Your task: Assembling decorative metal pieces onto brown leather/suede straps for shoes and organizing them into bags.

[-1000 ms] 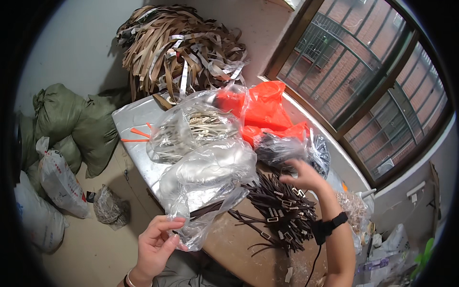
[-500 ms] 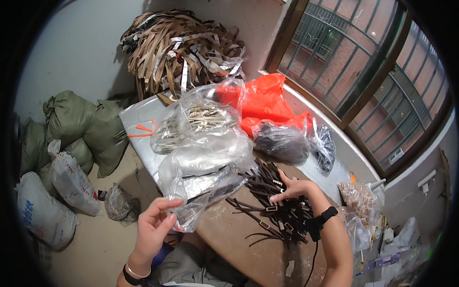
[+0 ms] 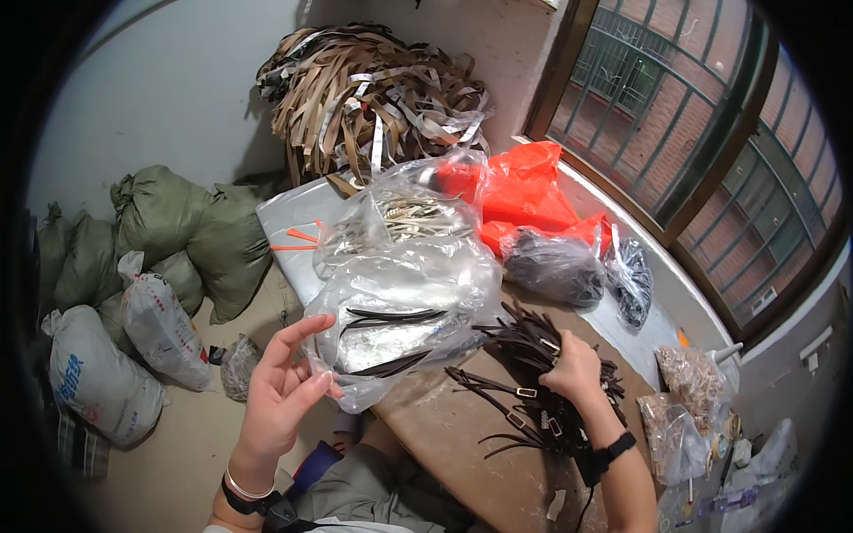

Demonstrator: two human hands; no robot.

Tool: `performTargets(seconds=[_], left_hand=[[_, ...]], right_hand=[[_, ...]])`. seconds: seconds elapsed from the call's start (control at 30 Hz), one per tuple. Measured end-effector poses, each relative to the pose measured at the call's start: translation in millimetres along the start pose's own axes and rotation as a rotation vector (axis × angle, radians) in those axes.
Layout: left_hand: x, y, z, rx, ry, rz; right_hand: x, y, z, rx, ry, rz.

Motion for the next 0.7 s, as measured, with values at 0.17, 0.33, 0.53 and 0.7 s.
performTargets(seconds=[0.17,0.33,0.53,0.7], left_hand=[[-1,-7,0,0.013,-0.125,0.026],[-1,-15,3,-0.009,-0.249,0.025],[1,-19,4,0.003,-0.322,0.077],[3,-22,5,-0.031,-0.325,0.086]], right_hand=[[-33,30,-26,0.058,-0.177,-0.327],[-77,53,-32,-0.032,-0.289,-0.531],[-144,71,-14,-0.246,-0.077,-0.687],[-184,88,57,-0.555,0.023,-0.765]])
Point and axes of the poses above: each hand's wrist, its own y-axis away from the middle knuckle, its own x-axis out of the palm, z = x × y, the point moved 4 cm from there along -y, towards the middle knuckle, and after that the axes turned 5 degrees about y, right-handed, at the moved point
